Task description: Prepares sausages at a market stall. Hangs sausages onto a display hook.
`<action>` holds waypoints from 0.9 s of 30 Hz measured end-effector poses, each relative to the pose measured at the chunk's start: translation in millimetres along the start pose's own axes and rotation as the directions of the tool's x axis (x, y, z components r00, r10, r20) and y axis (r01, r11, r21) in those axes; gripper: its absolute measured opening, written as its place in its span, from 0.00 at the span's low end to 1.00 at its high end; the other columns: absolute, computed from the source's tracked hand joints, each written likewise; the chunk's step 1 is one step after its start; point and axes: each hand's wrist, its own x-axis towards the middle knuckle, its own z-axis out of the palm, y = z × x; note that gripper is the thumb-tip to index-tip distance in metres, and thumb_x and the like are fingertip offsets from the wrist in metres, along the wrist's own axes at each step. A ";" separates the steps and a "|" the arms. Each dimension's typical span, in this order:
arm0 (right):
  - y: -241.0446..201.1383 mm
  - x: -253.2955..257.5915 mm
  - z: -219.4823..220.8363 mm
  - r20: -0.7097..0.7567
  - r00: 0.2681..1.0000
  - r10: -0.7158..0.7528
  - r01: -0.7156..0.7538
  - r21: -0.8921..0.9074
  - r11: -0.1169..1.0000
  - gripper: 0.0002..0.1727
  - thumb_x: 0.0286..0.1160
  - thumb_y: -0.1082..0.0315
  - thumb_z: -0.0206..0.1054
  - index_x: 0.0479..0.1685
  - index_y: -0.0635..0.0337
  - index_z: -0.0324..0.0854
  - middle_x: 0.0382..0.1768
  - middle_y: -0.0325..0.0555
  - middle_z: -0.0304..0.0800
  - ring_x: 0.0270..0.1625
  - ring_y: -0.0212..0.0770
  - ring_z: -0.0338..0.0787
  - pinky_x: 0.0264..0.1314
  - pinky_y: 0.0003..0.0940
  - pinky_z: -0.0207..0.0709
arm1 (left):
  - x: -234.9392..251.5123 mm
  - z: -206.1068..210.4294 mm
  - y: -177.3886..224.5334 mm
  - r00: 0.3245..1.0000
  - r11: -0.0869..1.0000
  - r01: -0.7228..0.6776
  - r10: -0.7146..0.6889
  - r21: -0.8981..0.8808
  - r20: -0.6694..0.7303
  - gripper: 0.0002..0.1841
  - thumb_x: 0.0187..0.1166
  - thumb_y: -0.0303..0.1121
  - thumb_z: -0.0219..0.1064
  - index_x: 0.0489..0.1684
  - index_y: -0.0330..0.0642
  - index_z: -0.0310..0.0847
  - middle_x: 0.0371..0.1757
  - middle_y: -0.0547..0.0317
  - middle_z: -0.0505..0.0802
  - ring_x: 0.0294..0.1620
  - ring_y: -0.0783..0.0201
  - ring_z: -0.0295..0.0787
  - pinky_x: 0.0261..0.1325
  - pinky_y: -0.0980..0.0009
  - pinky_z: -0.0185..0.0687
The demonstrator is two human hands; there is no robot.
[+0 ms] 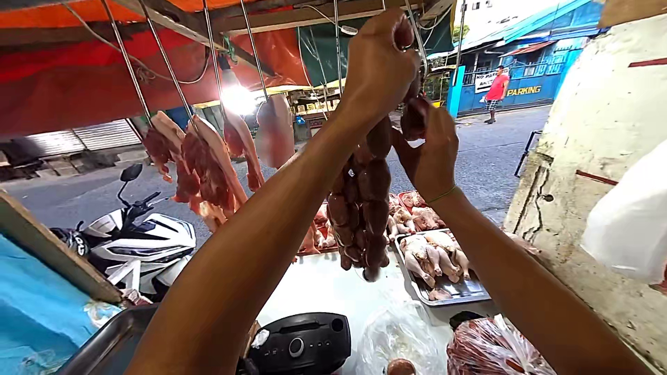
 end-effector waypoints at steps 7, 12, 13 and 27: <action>1.6 15.6 -2.3 -0.062 0.998 -0.004 0.002 -0.035 0.999 0.17 0.81 0.56 0.68 0.41 0.62 0.90 0.60 0.61 0.81 0.64 0.59 0.80 0.68 0.58 0.70 | 22.2 0.0 -12.3 0.993 0.994 -0.103 0.104 0.037 -0.050 0.08 0.72 0.26 0.70 0.46 0.42 0.84 0.45 0.58 0.87 0.46 0.68 0.84 0.51 0.70 0.79; 2.3 25.9 -13.7 -0.052 0.996 -0.078 0.082 0.081 0.993 0.13 0.83 0.66 0.62 0.43 0.62 0.92 0.63 0.56 0.90 0.68 0.51 0.86 0.71 0.52 0.74 | 9.4 -3.5 -9.8 0.994 0.994 -0.110 0.110 0.014 -0.007 0.10 0.74 0.23 0.68 0.51 0.38 0.82 0.45 0.55 0.87 0.43 0.66 0.83 0.50 0.70 0.79; 5.7 29.9 -14.4 -0.067 0.990 -0.122 0.127 0.084 0.988 0.13 0.82 0.66 0.62 0.42 0.61 0.92 0.69 0.58 0.86 0.75 0.55 0.81 0.76 0.54 0.69 | 18.1 -2.5 -16.3 0.989 0.989 -0.147 0.146 -0.009 -0.036 0.10 0.73 0.25 0.69 0.50 0.39 0.83 0.44 0.56 0.88 0.43 0.68 0.84 0.50 0.71 0.79; -5.7 52.6 -21.8 0.342 0.934 -0.101 -0.040 0.383 0.923 0.31 0.64 0.65 0.77 0.71 0.58 0.77 0.57 0.48 0.90 0.55 0.38 0.90 0.59 0.38 0.84 | -27.5 -37.7 42.8 0.993 0.996 0.089 -0.091 0.026 0.074 0.19 0.80 0.17 0.63 0.68 0.38 0.70 0.47 0.50 0.84 0.38 0.64 0.83 0.38 0.71 0.81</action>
